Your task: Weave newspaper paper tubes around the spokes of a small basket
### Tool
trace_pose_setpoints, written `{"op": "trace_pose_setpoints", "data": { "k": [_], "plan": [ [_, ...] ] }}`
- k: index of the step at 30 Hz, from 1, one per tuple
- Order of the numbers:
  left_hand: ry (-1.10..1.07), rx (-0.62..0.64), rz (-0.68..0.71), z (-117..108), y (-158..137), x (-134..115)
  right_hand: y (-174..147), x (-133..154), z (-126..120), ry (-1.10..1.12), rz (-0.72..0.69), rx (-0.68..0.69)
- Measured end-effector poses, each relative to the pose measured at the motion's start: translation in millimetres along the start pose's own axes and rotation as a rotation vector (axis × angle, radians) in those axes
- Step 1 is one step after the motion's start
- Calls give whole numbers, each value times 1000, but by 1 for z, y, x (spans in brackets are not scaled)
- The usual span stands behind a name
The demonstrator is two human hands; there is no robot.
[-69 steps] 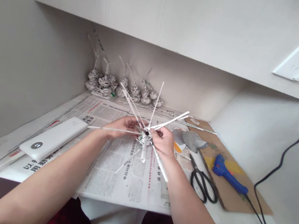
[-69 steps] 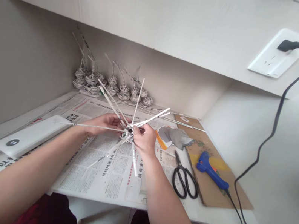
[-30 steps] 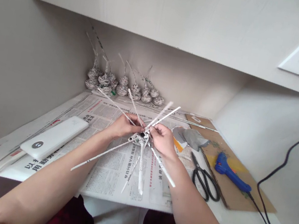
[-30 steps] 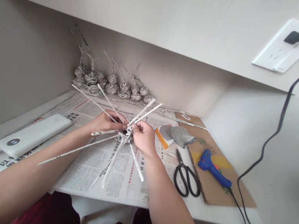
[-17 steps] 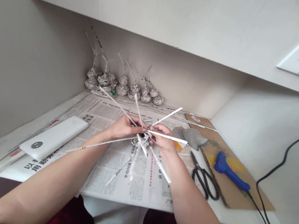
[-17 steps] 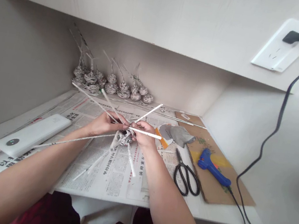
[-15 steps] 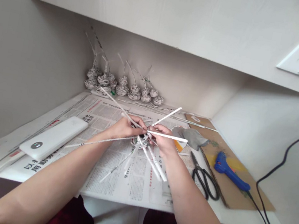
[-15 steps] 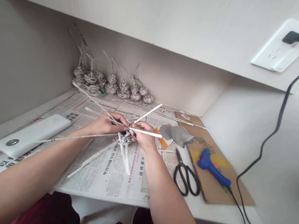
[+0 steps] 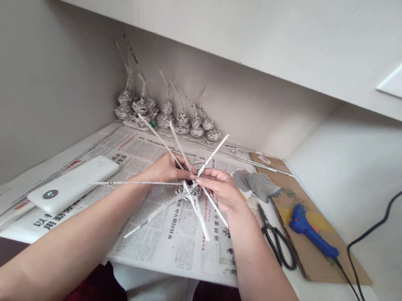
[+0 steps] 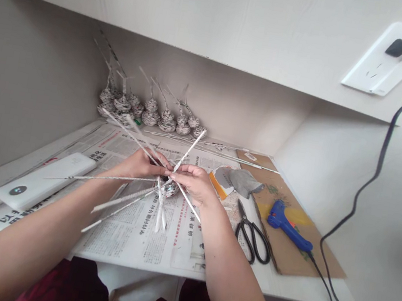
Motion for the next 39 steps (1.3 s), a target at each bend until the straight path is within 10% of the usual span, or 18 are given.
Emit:
{"op": "trace_pose_setpoints", "data": {
  "k": [16,24,31,39],
  "plan": [
    [-254,74,-251,6,-1,12,8,-5,-2,-314,-198,104],
    [-118,45,-180,1,-5,2,2,2,2,-674,-498,-46],
    [15,-98,-99,-7,-3,-2,-13,19,15,-1026,-855,99],
    [56,-36,-11,-4,-4,-2,-11,15,12,-983,-727,-28]
  ]
}}
Point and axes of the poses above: each hand's wrist, its own y-axis towards the middle knuckle, its own z-axis out of the palm, x = y × z, the point moved 3 cm from there along y, towards the middle knuckle, and after that the axes turned 14 degrees about y, right-handed, at the moved point
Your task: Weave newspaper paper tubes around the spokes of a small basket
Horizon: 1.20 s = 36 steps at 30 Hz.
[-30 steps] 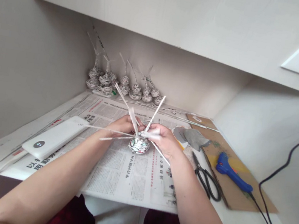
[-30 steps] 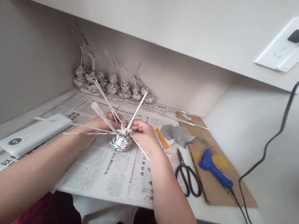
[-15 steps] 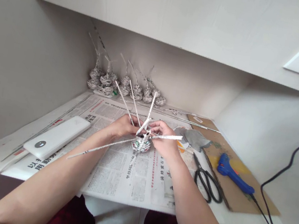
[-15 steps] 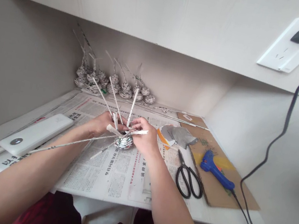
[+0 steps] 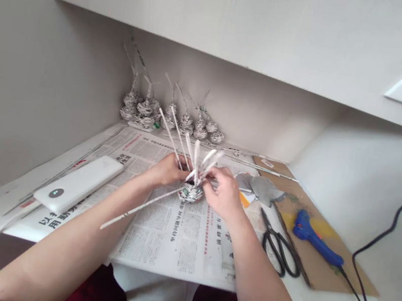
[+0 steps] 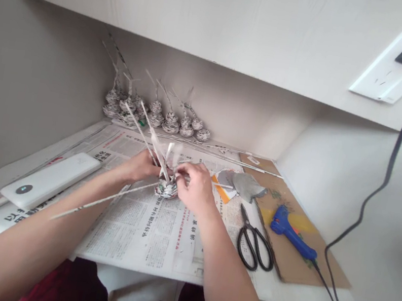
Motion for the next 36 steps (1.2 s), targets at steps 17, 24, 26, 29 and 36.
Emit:
{"op": "trace_pose_setpoints", "data": {
  "k": [17,24,26,29,36],
  "plan": [
    [-129,-6,-41,9,1,2,-3,-18,4,136,256,-137],
    [-148,-18,-60,11,2,2,-3,-21,3,142,414,-36],
    [-140,-21,-66,12,2,2,-2,-25,7,278,459,-47],
    [-147,-19,-60,13,2,3,-2,-34,14,502,543,-138],
    [-176,-43,-80,14,2,4,-2,-35,19,821,684,-290]
  ]
}}
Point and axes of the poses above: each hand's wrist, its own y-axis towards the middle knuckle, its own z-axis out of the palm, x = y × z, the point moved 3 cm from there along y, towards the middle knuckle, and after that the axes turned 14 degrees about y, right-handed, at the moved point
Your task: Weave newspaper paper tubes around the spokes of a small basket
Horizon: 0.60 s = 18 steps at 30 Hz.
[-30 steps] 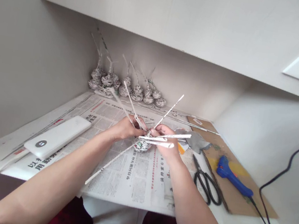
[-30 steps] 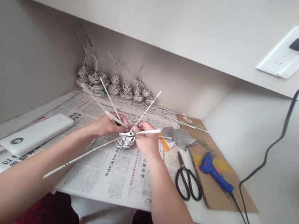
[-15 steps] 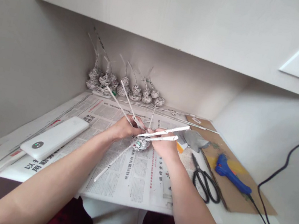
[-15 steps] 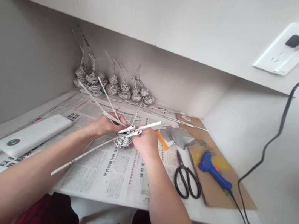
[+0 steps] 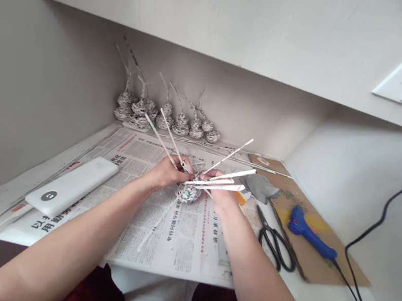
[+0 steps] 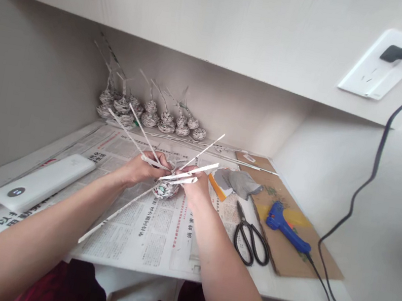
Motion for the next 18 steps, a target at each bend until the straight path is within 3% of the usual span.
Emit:
{"op": "trace_pose_setpoints", "data": {
  "k": [3,9,13,18],
  "plan": [
    [-2,-11,4,0,0,-1,-3,2,3,71,6,-26],
    [2,-7,-25,-1,1,4,-9,8,10,-13,-223,9],
    [26,-18,-37,0,-1,3,-5,5,6,-15,-227,19],
    [0,-66,-40,2,-3,-5,2,2,-3,-241,-206,32]
  ]
}}
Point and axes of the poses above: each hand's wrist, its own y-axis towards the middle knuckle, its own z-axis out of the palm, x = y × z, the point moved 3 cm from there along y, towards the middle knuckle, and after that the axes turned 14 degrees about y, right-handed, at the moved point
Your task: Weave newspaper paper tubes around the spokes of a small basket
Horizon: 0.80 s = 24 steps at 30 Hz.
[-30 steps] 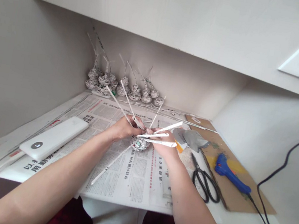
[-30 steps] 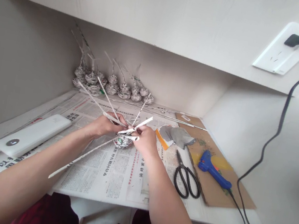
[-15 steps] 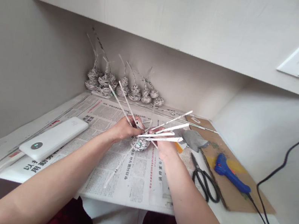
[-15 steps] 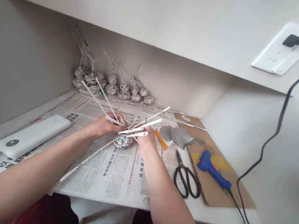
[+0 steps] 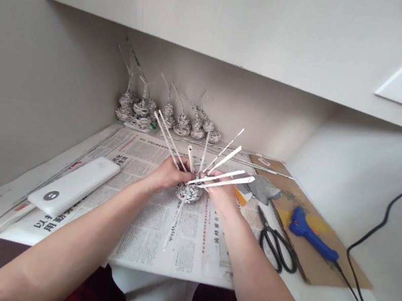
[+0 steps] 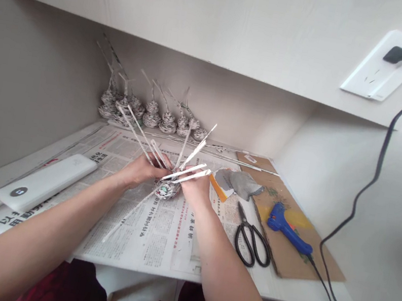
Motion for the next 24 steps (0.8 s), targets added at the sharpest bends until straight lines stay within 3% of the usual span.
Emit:
{"op": "trace_pose_setpoints", "data": {
  "k": [5,11,17,24],
  "plan": [
    [26,2,52,3,0,-1,-1,-5,0,226,179,-82],
    [104,104,144,1,-1,-2,-1,-8,4,411,243,-3],
    [145,202,136,0,-1,-4,0,-5,-1,361,378,3],
    [79,174,76,4,-4,-4,-3,0,-4,296,369,151]
  ]
}}
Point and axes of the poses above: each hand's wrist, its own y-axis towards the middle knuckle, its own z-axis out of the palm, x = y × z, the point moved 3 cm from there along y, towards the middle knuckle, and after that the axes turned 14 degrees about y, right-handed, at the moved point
